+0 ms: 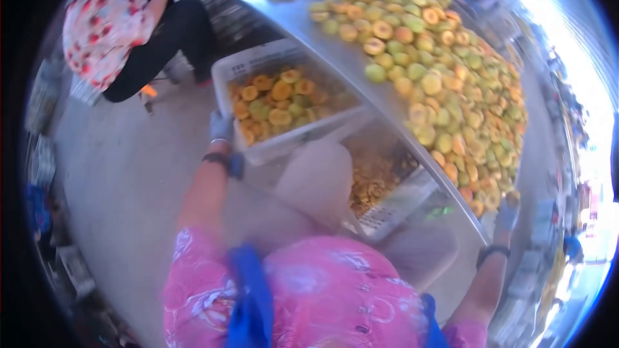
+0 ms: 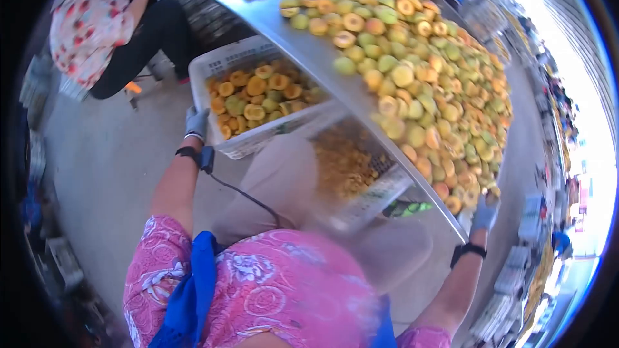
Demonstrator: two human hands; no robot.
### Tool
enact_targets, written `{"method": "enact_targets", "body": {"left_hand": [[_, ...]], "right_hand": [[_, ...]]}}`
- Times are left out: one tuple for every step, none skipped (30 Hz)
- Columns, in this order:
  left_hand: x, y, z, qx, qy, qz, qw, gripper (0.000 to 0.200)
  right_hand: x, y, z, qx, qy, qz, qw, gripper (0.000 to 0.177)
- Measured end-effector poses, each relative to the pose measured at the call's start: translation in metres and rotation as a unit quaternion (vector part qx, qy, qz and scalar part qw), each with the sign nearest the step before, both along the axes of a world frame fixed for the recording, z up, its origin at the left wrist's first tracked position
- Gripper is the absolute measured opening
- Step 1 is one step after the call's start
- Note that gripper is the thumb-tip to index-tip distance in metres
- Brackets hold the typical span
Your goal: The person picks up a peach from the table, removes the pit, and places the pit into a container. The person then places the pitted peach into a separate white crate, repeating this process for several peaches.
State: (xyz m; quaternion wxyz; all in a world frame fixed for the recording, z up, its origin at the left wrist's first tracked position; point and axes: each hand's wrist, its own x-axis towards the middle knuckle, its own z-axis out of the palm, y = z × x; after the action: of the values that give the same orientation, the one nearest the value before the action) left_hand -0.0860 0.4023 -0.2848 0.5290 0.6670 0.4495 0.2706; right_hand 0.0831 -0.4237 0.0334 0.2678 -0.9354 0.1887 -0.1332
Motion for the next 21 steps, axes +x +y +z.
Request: {"method": "enact_targets", "body": {"left_hand": [[-0.003,-0.006,0.017,0.005,0.002,0.015,1.000,0.050],[-0.004,-0.014,0.046,-0.030,0.052,-0.009,0.998,0.053],[-0.001,-0.017,0.064,-0.065,0.096,-0.038,0.993,0.056],[0.002,-0.018,0.066,-0.063,0.090,-0.037,0.993,0.056],[0.005,-0.023,0.065,-0.005,0.128,-0.014,0.992,0.052],[0.009,-0.027,0.063,0.053,0.163,0.011,0.985,0.049],[0.008,-0.045,0.100,0.115,0.246,-0.005,0.962,0.058],[0.009,-0.056,0.106,0.115,0.241,-0.001,0.964,0.058],[0.010,-0.062,0.109,0.234,0.223,-0.022,0.946,0.063],[0.011,-0.061,0.115,0.351,0.210,-0.039,0.912,0.069],[0.022,-0.055,0.118,0.333,0.174,-0.070,0.924,0.072],[0.035,-0.051,0.125,0.317,0.141,-0.097,0.933,0.075],[0.044,-0.059,0.162,0.243,0.059,-0.149,0.957,0.083],[0.057,-0.056,0.172,0.239,0.072,-0.182,0.951,0.088],[0.068,-0.057,0.200,0.165,0.094,-0.245,0.951,0.091],[0.076,-0.061,0.223,0.189,0.075,-0.276,0.939,0.088],[0.091,-0.052,0.227,0.221,0.075,-0.323,0.917,0.086],[0.106,-0.045,0.221,0.259,0.059,-0.351,0.898,0.085],[0.114,-0.047,0.227,0.275,0.089,-0.344,0.894,0.087],[0.121,-0.053,0.228,0.283,0.118,-0.343,0.888,0.090],[0.131,-0.060,0.204,0.310,0.169,-0.348,0.868,0.091]], "right_hand": [[-0.026,0.063,0.044,0.013,0.067,-0.069,0.995,0.055],[-0.027,0.079,0.041,0.016,0.067,-0.058,0.996,0.055],[-0.031,0.084,0.039,0.062,-0.010,-0.001,0.998,0.054],[-0.038,0.090,0.038,0.107,-0.089,0.053,0.989,0.052],[-0.041,0.104,0.024,0.140,-0.123,0.086,0.979,0.051],[-0.043,0.123,0.009,0.172,-0.159,0.121,0.964,0.050],[-0.048,0.140,0.005,0.118,-0.077,0.144,0.979,0.049],[-0.054,0.158,-0.001,0.059,0.008,0.164,0.985,0.048],[-0.060,0.184,-0.016,-0.043,-0.053,0.195,0.978,0.045],[-0.063,0.211,-0.029,-0.140,-0.112,0.224,0.958,0.042],[-0.053,0.234,-0.023,-0.053,-0.038,0.302,0.951,0.039],[-0.046,0.261,-0.007,0.033,0.039,0.382,0.923,0.037],[-0.043,0.289,0.006,0.008,0.058,0.392,0.918,0.036],[-0.032,0.307,0.003,0.024,0.045,0.421,0.905,0.036],[-0.023,0.313,-0.008,-0.014,-0.015,0.447,0.894,0.038],[-0.013,0.319,-0.019,-0.049,-0.078,0.468,0.879,0.040],[-0.005,0.325,-0.029,-0.067,-0.086,0.472,0.875,0.042],[0.001,0.329,-0.039,-0.085,-0.093,0.472,0.873,0.044],[0.008,0.327,-0.052,-0.129,-0.134,0.485,0.855,0.050],[0.015,0.328,-0.057,-0.175,-0.171,0.489,0.837,0.056],[0.014,0.336,-0.044,-0.166,-0.177,0.501,0.830,0.056]]}}
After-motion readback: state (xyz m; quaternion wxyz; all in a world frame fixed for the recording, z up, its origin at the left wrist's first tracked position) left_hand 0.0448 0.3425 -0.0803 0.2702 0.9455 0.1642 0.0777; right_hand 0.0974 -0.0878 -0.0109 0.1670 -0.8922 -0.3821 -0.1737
